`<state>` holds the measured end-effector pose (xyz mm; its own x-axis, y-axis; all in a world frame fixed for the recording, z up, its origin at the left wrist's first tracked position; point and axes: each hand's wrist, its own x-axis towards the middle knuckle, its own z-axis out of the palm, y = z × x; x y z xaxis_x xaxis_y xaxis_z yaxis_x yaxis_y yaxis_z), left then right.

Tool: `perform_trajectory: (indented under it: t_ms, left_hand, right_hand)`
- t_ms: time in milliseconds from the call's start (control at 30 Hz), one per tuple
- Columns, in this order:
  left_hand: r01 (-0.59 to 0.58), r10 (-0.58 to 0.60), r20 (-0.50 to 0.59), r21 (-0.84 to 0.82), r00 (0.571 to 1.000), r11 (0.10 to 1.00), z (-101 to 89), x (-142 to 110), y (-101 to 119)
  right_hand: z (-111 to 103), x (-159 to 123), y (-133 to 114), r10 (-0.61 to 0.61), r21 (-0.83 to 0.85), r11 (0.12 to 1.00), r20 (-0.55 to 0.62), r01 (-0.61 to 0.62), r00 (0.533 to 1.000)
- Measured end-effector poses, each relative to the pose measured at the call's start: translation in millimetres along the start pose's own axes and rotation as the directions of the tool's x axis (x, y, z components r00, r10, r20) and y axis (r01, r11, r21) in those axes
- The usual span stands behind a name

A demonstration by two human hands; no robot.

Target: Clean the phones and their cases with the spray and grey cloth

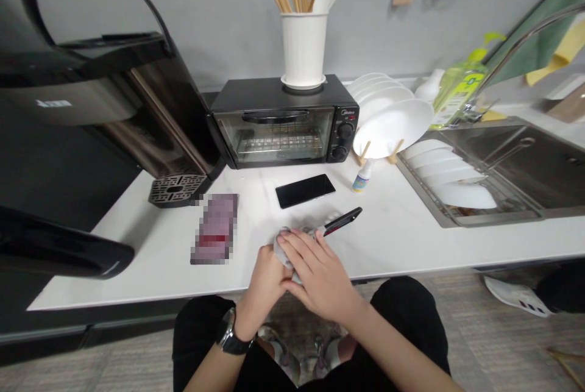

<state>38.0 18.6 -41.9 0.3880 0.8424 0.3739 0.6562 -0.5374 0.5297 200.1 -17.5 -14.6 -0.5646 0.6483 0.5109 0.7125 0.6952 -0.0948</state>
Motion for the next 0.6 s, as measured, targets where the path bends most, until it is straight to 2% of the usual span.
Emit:
perform_trajectory:
  t_ms: [67, 167, 233, 300, 367, 467, 533, 600]
  left_hand:
    - [-0.002, 0.002, 0.008, 0.004, 1.0, 1.0, -3.4, -1, 3]
    - [0.041, -0.041, 0.002, -0.031, 0.999, 0.999, -9.6, 2, 12]
    - [0.069, -0.07, -0.008, -0.089, 0.998, 0.994, -11.9, 5, 16]
    - [0.097, -0.101, -0.017, -0.13, 0.995, 0.987, -12.2, 8, 18]
    - [0.125, -0.129, -0.021, -0.14, 0.991, 0.982, -11.3, 10, 19]
    - [0.124, -0.129, -0.026, -0.145, 0.991, 0.982, -9.6, 9, 20]
    - [0.115, -0.119, -0.021, -0.121, 0.993, 0.986, -8.4, 8, 18]
    - [0.1, -0.1, 0.005, -0.074, 0.995, 0.992, -6.6, 6, 15]
  right_hand:
    - [-11, -2, 28, -0.131, -0.015, 0.991, 0.042, 0.132, 0.99]
    - [-23, -2, 74, -0.179, -0.08, 0.98, 0.035, 0.181, 0.983]
    - [-27, 0, 96, -0.133, -0.125, 0.983, 0.02, 0.134, 0.991]
    - [-28, -1, 105, -0.007, -0.161, 0.987, -0.02, 0.004, 1.0]
    - [-24, -3, 99, 0.16, -0.18, 0.968, -0.099, -0.175, 0.982]
    - [-14, -5, 64, 0.362, -0.121, 0.913, -0.193, -0.389, 0.912]
    - [-7, -2, 32, 0.418, -0.038, 0.901, -0.191, -0.432, 0.888]
    - [-2, 4, 4, 0.365, 0.048, 0.931, -0.134, -0.362, 0.921]
